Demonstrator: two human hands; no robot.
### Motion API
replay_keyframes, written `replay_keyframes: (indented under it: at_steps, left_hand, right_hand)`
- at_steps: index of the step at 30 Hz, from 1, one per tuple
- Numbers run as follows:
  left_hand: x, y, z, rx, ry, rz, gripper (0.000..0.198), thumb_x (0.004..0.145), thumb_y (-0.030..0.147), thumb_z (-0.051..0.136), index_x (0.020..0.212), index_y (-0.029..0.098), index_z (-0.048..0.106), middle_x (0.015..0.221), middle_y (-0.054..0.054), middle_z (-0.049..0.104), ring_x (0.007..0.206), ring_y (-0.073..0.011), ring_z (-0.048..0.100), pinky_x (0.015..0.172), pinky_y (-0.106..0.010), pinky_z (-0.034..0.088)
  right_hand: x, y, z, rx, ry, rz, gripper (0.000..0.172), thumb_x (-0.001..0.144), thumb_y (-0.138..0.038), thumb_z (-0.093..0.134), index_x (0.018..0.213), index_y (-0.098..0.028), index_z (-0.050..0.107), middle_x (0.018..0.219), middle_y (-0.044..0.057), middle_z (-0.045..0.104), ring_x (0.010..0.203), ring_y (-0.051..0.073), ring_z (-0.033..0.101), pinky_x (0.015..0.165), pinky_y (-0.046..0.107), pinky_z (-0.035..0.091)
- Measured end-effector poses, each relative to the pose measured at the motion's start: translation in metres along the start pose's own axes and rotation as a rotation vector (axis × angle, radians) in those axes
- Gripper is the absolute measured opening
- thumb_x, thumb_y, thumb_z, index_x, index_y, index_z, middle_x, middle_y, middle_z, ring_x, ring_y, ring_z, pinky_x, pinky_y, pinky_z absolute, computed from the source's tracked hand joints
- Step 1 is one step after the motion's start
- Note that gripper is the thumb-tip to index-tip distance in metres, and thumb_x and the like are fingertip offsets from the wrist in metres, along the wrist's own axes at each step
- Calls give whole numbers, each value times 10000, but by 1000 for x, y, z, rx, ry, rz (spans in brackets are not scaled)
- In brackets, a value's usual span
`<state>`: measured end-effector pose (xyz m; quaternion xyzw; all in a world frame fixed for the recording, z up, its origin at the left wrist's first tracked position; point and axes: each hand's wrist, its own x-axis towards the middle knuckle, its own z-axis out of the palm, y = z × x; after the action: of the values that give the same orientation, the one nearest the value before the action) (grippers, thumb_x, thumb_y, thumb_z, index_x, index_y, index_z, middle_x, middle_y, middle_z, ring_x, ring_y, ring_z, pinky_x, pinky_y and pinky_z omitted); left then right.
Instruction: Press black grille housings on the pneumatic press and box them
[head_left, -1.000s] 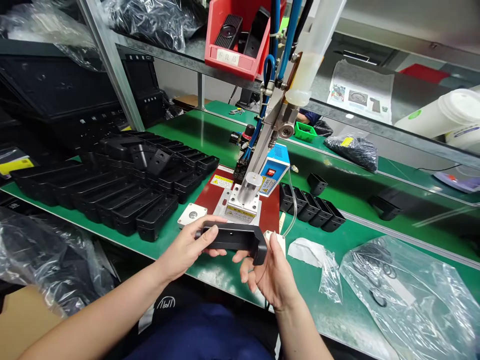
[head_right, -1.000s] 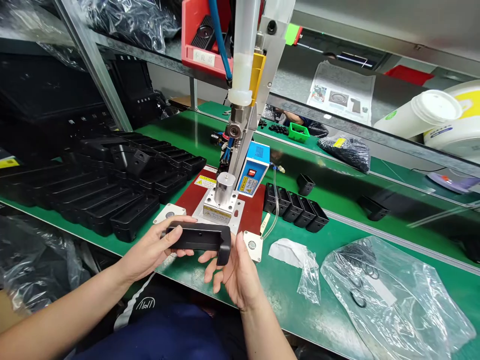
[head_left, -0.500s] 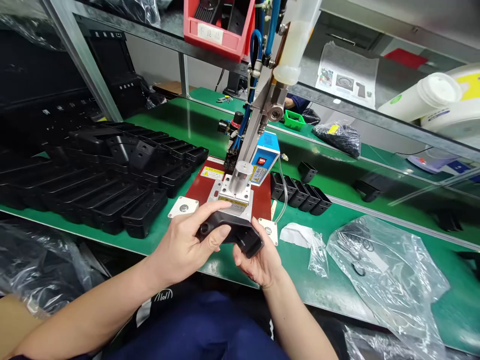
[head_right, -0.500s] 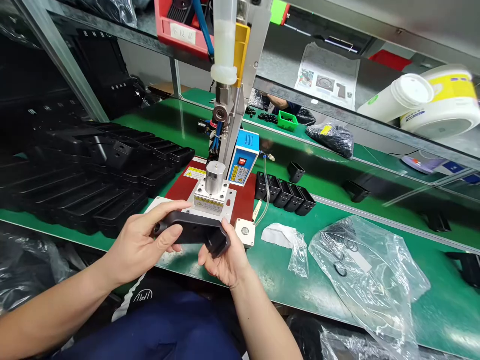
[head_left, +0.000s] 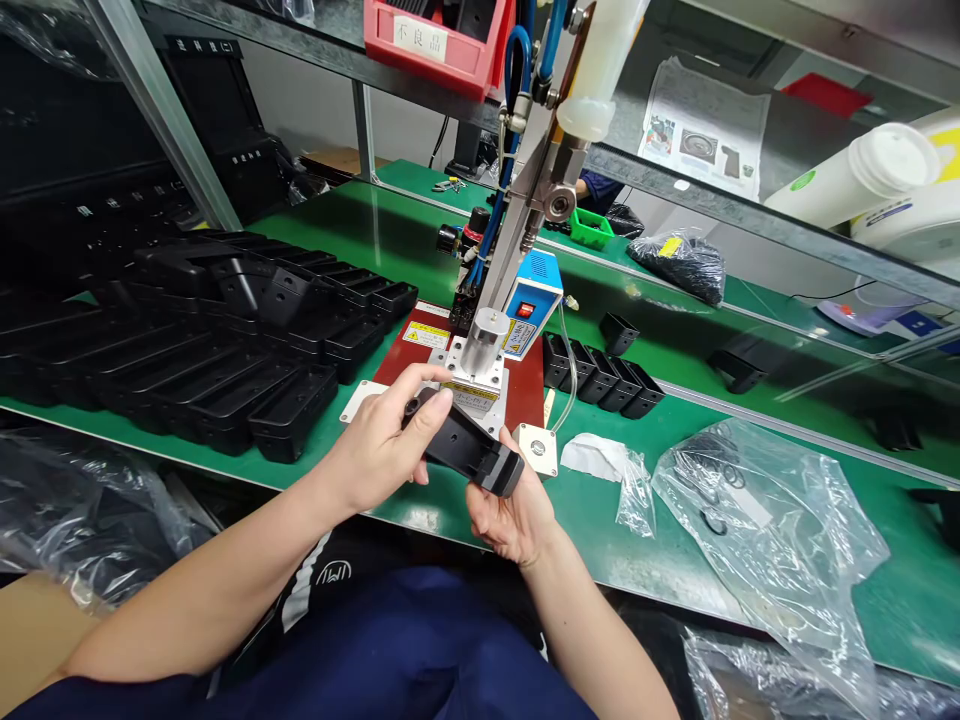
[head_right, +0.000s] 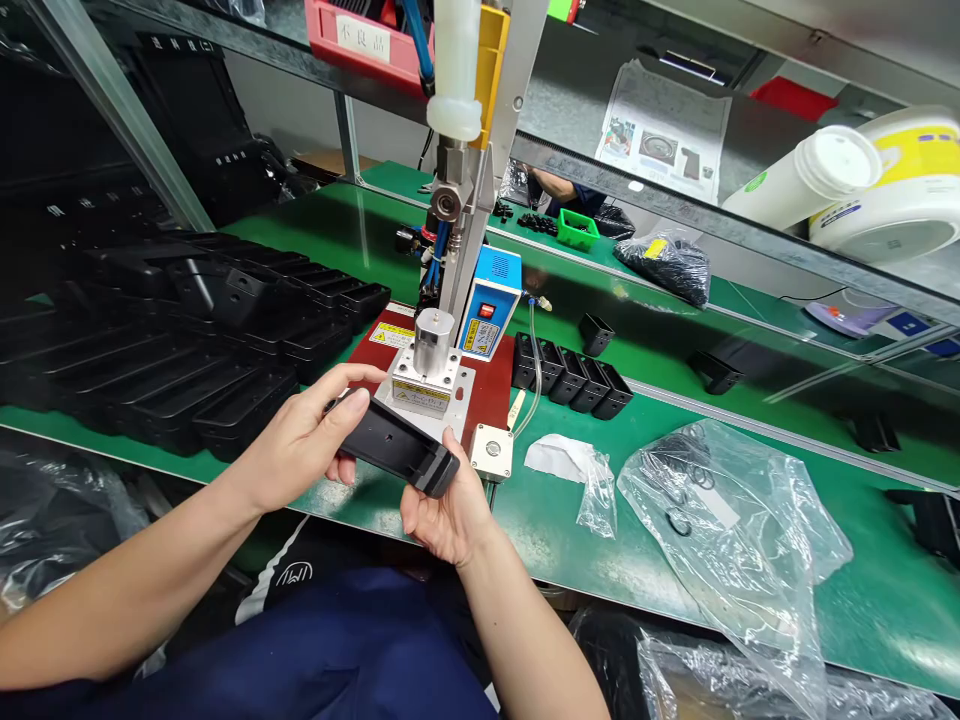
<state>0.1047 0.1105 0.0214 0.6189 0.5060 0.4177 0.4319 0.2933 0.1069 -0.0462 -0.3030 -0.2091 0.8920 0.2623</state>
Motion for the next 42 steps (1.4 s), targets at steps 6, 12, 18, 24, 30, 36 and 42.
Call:
replay_keyframes:
  at_steps: [6, 12, 18, 24, 30, 36, 42]
  left_hand:
    - [4, -7, 2, -61, -42, -45, 547, 896, 609, 449, 1278, 224, 520, 552, 37, 589, 388, -157, 588, 397, -232, 470]
    - [9, -4, 3, -233, -37, 125, 529, 852, 613, 531, 1185, 205, 587, 871, -38, 656, 663, -152, 632, 578, -248, 532]
    - [46, 11, 7, -254, 231, 384, 407, 889, 496, 553, 1151, 185, 557, 1053, -66, 632, 950, -185, 605, 864, -295, 487]
    - [105, 8, 13, -245, 334, 430, 339, 919, 457, 503, 1129, 196, 550, 1083, -44, 594, 964, -153, 560, 893, -262, 437]
    - [127, -10, 19, -256, 301, 389, 306, 930, 444, 465, 1015, 181, 597, 982, -33, 606, 924, -154, 556, 870, -258, 430]
    - [127, -13, 22, -280, 314, 396, 298, 931, 428, 451, 992, 175, 598, 878, -20, 594, 781, -135, 549, 739, -245, 453]
    - [125, -28, 30, -243, 419, 459, 325, 911, 449, 442, 1004, 177, 595, 923, -39, 633, 795, -147, 573, 737, -264, 468]
  right_hand:
    - [-2, -2, 1, 5, 20, -30, 896, 871, -817, 125, 610, -107, 606, 423, 84, 570, 228, 68, 373, 242, 149, 296]
    - [-23, -15, 18, -257, 152, -564, 529, 853, -636, 568, 1089, -165, 608, 750, 76, 706, 487, 140, 613, 386, 193, 432]
    - [-23, -61, 38, -854, 369, -1163, 374, 816, -405, 715, 1151, -263, 627, 1103, 53, 652, 959, 207, 637, 820, 348, 541]
    - [17, -114, 30, -967, 367, -1348, 325, 854, -390, 666, 1136, -234, 617, 1127, 58, 638, 978, 197, 619, 921, 378, 491]
    - [34, -114, 9, -991, 431, -1338, 242, 893, -344, 634, 1103, -223, 633, 1102, 51, 639, 1017, 181, 605, 933, 351, 474]
    - [33, -111, 2, -1082, 451, -1330, 263, 916, -340, 613, 1166, -259, 628, 1204, 65, 576, 1110, 217, 569, 980, 412, 464]
    - [38, -118, -5, -1197, 359, -1445, 231, 915, -328, 610, 1136, -268, 639, 1117, 50, 608, 1098, 212, 566, 994, 399, 449]
